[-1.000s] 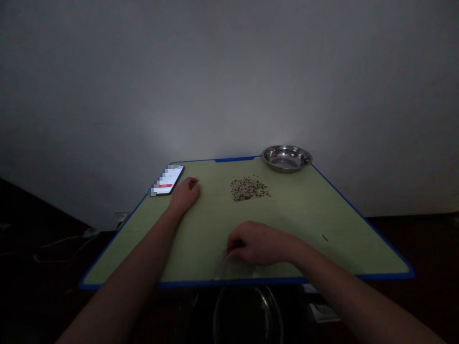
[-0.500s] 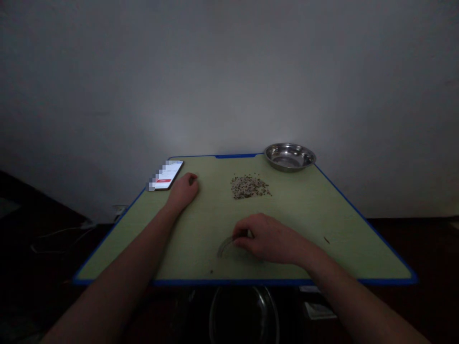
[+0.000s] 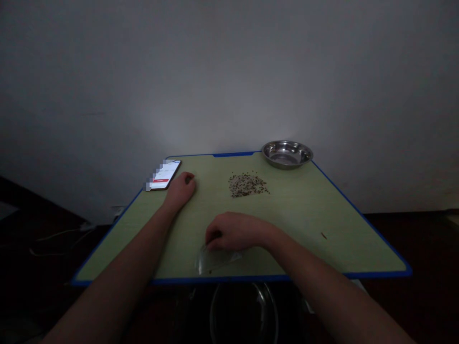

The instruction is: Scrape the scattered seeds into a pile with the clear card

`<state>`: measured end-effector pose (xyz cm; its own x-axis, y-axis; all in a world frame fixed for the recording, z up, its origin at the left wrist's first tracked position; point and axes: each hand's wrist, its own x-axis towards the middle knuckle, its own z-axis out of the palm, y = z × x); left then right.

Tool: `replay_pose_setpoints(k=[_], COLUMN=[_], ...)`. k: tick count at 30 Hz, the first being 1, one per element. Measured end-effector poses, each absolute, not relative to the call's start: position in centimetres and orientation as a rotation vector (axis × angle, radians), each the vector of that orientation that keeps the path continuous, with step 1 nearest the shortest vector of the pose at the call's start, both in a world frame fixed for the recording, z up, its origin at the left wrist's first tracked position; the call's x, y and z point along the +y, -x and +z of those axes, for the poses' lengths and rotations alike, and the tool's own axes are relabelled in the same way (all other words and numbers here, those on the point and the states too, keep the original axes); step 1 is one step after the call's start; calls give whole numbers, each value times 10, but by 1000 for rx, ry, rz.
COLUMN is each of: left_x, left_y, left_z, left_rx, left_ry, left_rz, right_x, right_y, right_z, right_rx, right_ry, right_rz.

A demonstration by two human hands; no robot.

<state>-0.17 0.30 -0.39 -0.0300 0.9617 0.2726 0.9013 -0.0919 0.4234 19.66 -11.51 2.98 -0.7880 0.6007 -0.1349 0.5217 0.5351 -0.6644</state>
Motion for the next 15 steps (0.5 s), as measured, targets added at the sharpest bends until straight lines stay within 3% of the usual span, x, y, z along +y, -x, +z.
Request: replay_pose_setpoints(k=[15], left_x=[4], left_y=[5], left_z=[-8], left_rx=[1972], left_ry=[-2044], left_rz=[859], right_x=[-128], right_y=[-218], right_z=[31], right_rx=[-2634], right_ry=[1024], right_rz=[1158])
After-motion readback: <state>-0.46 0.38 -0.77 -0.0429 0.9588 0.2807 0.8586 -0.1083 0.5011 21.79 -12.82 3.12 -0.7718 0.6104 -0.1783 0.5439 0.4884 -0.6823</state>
